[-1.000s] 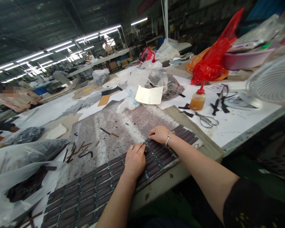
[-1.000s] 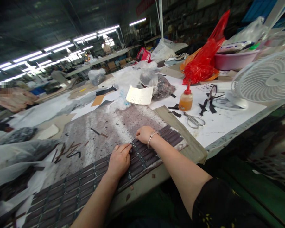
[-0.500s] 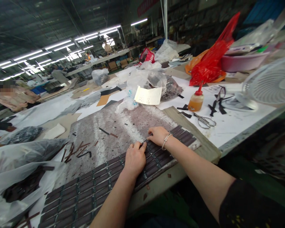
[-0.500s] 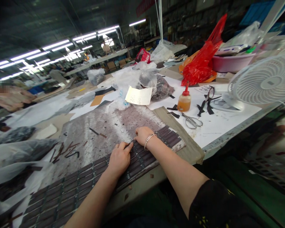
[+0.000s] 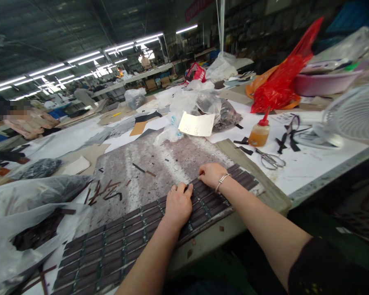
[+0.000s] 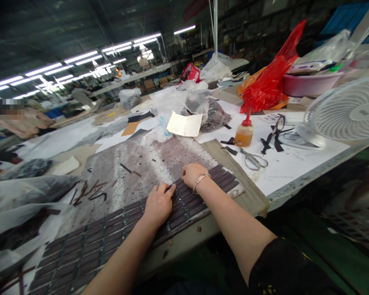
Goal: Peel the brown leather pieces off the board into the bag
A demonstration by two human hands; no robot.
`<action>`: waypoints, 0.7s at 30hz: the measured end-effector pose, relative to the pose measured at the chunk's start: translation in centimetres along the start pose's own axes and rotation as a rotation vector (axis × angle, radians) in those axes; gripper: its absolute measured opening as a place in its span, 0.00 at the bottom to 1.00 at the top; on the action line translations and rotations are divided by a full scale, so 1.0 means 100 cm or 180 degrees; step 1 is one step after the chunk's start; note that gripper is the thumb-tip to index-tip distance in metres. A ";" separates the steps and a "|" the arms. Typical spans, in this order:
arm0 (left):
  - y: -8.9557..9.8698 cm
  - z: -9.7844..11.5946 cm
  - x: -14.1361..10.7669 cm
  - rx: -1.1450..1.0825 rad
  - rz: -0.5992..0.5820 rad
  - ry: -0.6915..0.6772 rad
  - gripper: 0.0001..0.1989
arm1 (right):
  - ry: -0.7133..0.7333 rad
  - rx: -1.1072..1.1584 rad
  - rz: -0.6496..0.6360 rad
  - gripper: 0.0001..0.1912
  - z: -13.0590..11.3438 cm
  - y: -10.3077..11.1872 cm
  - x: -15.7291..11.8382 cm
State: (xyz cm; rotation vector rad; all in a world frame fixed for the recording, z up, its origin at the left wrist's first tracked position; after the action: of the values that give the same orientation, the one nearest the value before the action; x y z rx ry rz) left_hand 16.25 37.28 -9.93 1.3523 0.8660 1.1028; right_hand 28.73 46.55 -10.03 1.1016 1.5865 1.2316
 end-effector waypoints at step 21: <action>-0.007 -0.024 -0.002 -0.5326 0.0214 0.1946 0.20 | 0.0661 0.0990 0.0744 0.15 -0.007 0.020 -0.030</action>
State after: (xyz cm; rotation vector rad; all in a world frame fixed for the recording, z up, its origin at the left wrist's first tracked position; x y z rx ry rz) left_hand 14.00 37.83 -10.78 -0.3701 0.0504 1.6568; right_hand 29.23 43.81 -7.68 1.4262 1.8950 1.3141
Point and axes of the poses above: each hand's wrist, its own x-axis towards the middle knuckle, its own y-axis out of the back of the hand, z = x × y, the point moved 6 cm from there along x, towards the middle knuckle, and after that the axes turned 10 degrees about -x, right-handed, at the moved point
